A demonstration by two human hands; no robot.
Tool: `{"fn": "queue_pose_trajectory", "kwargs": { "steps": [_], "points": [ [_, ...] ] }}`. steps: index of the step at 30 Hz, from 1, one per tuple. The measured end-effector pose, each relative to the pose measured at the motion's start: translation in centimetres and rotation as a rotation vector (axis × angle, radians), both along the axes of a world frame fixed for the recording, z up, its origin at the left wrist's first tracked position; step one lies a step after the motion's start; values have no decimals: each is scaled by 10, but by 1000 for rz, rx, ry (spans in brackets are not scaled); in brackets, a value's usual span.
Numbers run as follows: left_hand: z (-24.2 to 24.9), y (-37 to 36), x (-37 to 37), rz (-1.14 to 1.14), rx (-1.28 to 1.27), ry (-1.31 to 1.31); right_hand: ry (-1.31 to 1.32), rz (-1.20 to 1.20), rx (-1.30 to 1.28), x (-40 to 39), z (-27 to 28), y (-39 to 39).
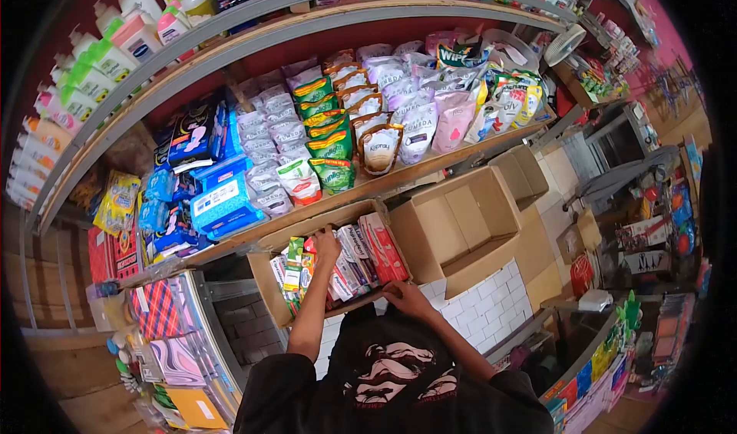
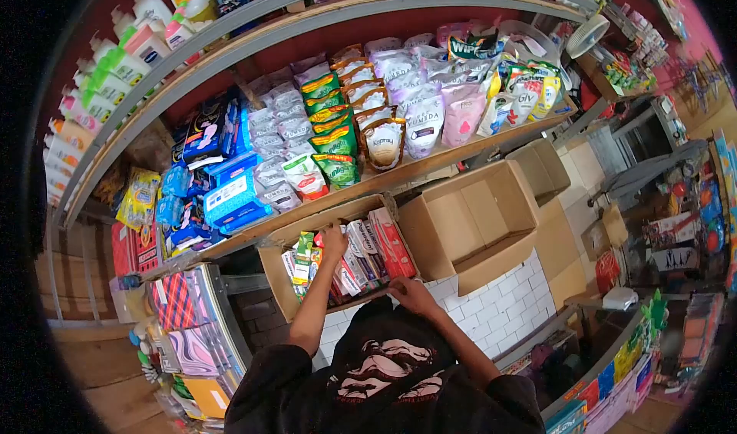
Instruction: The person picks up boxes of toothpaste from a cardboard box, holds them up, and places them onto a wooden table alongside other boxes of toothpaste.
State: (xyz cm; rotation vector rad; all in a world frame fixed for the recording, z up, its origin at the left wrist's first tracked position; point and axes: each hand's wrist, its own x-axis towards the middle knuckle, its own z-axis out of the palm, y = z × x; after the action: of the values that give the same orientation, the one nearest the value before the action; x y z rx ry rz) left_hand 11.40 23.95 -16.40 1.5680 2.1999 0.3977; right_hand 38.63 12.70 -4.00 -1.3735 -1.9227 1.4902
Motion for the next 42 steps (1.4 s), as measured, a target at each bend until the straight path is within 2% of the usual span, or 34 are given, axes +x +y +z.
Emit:
{"fn": "queue_pose_trajectory", "kwargs": {
  "steps": [3, 6, 9, 13, 14, 17, 18, 20, 21, 23, 28, 31, 37, 38, 42],
  "points": [
    [14, 6, -2, 90, -89, -210, -71, -19, -38, -5, 7, 10],
    [1, 0, -13, -68, 180, -275, -64, -25, -69, -7, 2, 16],
    [-3, -6, -19, -3, 166, -979, -24, -29, -33, -7, -4, 22],
    [38, -10, -13, 152, -65, -1342, -49, -53, -44, -12, 7, 28],
    [47, -9, -8, 195, -91, -1351, -64, -50, -22, -12, 5, 30],
    [49, 0, 8, 173, 38, -1349, -80, -67, 23, -8, -3, 42],
    [43, 2, 10, 86, 101, -1330, -63, -89, 17, -7, -4, 46],
    [9, 9, 14, 10, 170, -923, -36, -117, 13, -5, -3, 53],
    [10, 11, 17, -27, 200, -719, -26, -123, 14, -4, -3, 56],
    [14, 12, 21, -3, 189, -634, -4, -140, 26, -2, -2, 61],
    [25, 10, 28, -89, 245, -434, -6, -144, 60, 1, 6, 64],
    [31, 12, 37, -26, 284, -513, -43, -134, 38, 4, 5, 61],
    [36, 27, 61, -109, 433, -401, 34, -107, -27, 9, -6, 56],
    [23, 34, 65, -113, 379, -432, 29, -101, -27, 10, -8, 55],
    [11, 39, 75, -138, 177, -221, 20, -107, 2, 15, -4, 55]
  ]
}}
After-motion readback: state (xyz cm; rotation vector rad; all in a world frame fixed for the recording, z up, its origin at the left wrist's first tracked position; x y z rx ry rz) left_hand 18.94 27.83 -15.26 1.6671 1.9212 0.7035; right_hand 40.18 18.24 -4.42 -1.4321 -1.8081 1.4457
